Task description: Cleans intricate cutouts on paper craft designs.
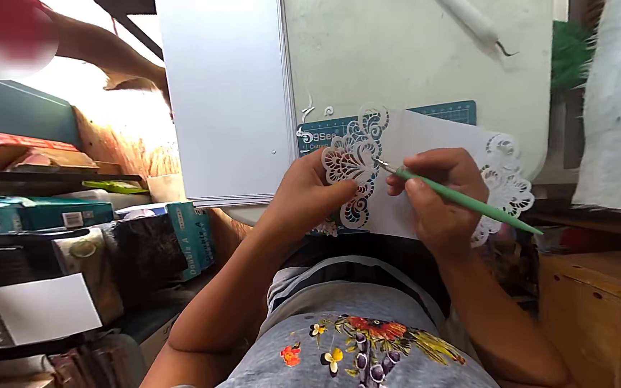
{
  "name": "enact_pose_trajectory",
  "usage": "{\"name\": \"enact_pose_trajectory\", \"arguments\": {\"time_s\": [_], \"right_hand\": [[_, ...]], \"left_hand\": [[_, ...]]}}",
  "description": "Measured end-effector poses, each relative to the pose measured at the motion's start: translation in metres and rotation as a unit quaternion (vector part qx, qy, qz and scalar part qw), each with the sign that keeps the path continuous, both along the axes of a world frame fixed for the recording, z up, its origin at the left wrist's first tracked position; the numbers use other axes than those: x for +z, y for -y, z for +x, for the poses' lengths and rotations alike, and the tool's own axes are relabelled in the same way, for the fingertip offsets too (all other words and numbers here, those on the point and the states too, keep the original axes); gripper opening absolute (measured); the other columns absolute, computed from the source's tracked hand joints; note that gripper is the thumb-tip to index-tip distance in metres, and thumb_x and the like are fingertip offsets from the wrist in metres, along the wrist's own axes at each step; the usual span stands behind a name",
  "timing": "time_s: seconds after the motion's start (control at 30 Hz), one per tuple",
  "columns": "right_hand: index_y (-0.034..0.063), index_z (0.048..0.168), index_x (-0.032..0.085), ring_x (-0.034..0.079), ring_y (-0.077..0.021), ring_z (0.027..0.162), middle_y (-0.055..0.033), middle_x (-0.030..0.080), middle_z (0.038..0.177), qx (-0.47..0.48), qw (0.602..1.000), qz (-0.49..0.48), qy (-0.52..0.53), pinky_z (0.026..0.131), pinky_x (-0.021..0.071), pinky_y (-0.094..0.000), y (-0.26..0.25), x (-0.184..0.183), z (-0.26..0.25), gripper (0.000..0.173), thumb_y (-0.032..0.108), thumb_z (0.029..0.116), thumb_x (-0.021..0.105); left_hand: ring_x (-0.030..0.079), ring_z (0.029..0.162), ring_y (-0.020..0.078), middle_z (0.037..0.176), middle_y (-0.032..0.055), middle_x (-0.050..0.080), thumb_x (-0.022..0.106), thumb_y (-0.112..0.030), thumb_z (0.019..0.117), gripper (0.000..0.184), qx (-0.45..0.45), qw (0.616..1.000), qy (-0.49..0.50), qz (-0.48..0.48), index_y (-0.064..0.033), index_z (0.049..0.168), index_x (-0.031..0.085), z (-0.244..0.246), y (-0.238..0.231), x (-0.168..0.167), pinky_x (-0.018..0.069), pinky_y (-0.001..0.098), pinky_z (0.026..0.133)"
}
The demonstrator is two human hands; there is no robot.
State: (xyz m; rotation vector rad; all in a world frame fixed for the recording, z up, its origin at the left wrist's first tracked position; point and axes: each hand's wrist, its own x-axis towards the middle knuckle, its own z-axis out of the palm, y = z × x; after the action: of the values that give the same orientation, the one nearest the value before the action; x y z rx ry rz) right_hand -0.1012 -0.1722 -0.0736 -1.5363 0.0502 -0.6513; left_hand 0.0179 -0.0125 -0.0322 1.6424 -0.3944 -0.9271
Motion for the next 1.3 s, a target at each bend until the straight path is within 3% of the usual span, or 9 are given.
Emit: {"name": "enact_pose_trajectory", "arguments": {"time_s": [0.13,0.3,0.5,0.67,0.8,0.9,1.0,1.17,1.3], "right_hand": [[0.0,0.11,0.061,0.069,-0.0049,0.084,-0.0014,0.068,0.1,0.015,1.0,-0.008,-0.003,0.073,0.0601,-0.0212,0.006,0.005,0.002,0.017,0.001,0.0937,0.055],[0.0015,0.109,0.061,0.068,-0.0043,0.083,-0.0004,0.068,0.097,-0.009,1.0,-0.002,0.013,0.072,0.0593,-0.0214,0.002,0.011,0.0,0.016,0.003,0.0933,0.055],[0.0032,0.101,0.062,0.063,-0.0008,0.076,0.0007,0.065,0.091,-0.009,1.0,-0.005,0.02,0.065,0.0546,-0.0164,0.002,-0.005,-0.001,0.011,0.005,0.0913,0.056],[0.0008,0.094,0.061,0.062,-0.0002,0.073,-0.0007,0.063,0.084,-0.012,0.999,-0.027,0.019,0.063,0.0531,-0.015,0.001,-0.005,-0.001,0.007,0.004,0.0884,0.057],[-0.0004,0.093,0.061,0.062,-0.0004,0.072,-0.0021,0.063,0.084,-0.015,0.999,-0.042,0.011,0.061,0.0528,-0.014,0.0,-0.006,0.0,0.007,0.004,0.0881,0.058],[0.0044,0.102,0.064,0.065,-0.0017,0.08,0.0017,0.066,0.092,0.017,0.999,-0.035,0.013,0.069,0.0571,-0.0185,0.006,-0.013,-0.004,0.009,0.006,0.0944,0.059],[0.0,0.092,0.061,0.063,0.0013,0.073,-0.0013,0.065,0.084,-0.01,0.999,-0.045,0.005,0.062,0.0533,-0.0131,0.0,-0.008,0.0,0.006,0.003,0.0886,0.057],[-0.0018,0.092,0.061,0.061,0.0025,0.071,-0.0019,0.064,0.083,-0.005,0.999,-0.047,0.002,0.06,0.0504,-0.0113,-0.001,-0.007,0.0,0.007,0.004,0.0885,0.057],[-0.0016,0.091,0.061,0.06,0.0029,0.07,-0.0017,0.064,0.082,-0.006,0.998,-0.055,-0.001,0.059,0.0499,-0.0109,-0.001,-0.007,0.001,0.007,0.003,0.0881,0.057]], "left_hand": [[0.07,0.077,-0.0009,0.086,-0.0056,0.074,0.066,0.003,0.0905,0.015,-0.022,0.999,0.023,0.012,-0.0067,0.102,0.069,0.004,0.001,0.005,0.0603,0.0185,0.071],[0.07,0.077,0.001,0.09,-0.0043,0.074,0.066,0.001,0.0945,0.016,0.045,0.998,0.037,-0.002,-0.0058,0.109,0.069,-0.013,0.001,0.004,0.06,0.0185,0.071],[0.069,0.072,-0.0001,0.084,-0.0049,0.074,0.067,0.0,0.0937,0.011,0.023,0.999,0.019,0.026,-0.0078,0.101,0.07,-0.012,0.001,0.002,0.0588,0.0173,0.065],[0.071,0.076,0.0006,0.085,-0.0056,0.074,0.066,0.001,0.0904,0.013,0.031,0.999,0.024,0.016,-0.0082,0.099,0.07,-0.01,0.005,-0.003,0.0608,0.0197,0.07],[0.071,0.076,0.0013,0.086,-0.0049,0.075,0.066,0.002,0.0928,0.015,0.032,0.999,0.021,0.018,-0.0086,0.103,0.069,-0.012,0.004,-0.002,0.0608,0.0193,0.069],[0.071,0.074,0.0016,0.086,-0.0042,0.075,0.066,0.002,0.0936,0.014,0.035,0.999,0.022,0.025,-0.0084,0.103,0.068,-0.014,0.003,-0.001,0.0605,0.0188,0.067],[0.07,0.074,0.0014,0.086,-0.0048,0.074,0.066,0.002,0.0929,0.015,0.034,0.999,0.027,0.026,-0.0091,0.103,0.068,-0.015,0.003,-0.001,0.0602,0.0185,0.067],[0.07,0.074,0.0013,0.087,-0.0046,0.074,0.066,0.002,0.0926,0.016,0.037,0.999,0.029,0.021,-0.009,0.104,0.068,-0.015,0.003,-0.002,0.0597,0.0181,0.066],[0.071,0.078,0.0016,0.088,-0.005,0.075,0.066,0.004,0.0897,0.018,0.046,0.999,0.024,0.007,-0.0081,0.103,0.066,-0.014,0.006,-0.004,0.0611,0.0199,0.072]]}}
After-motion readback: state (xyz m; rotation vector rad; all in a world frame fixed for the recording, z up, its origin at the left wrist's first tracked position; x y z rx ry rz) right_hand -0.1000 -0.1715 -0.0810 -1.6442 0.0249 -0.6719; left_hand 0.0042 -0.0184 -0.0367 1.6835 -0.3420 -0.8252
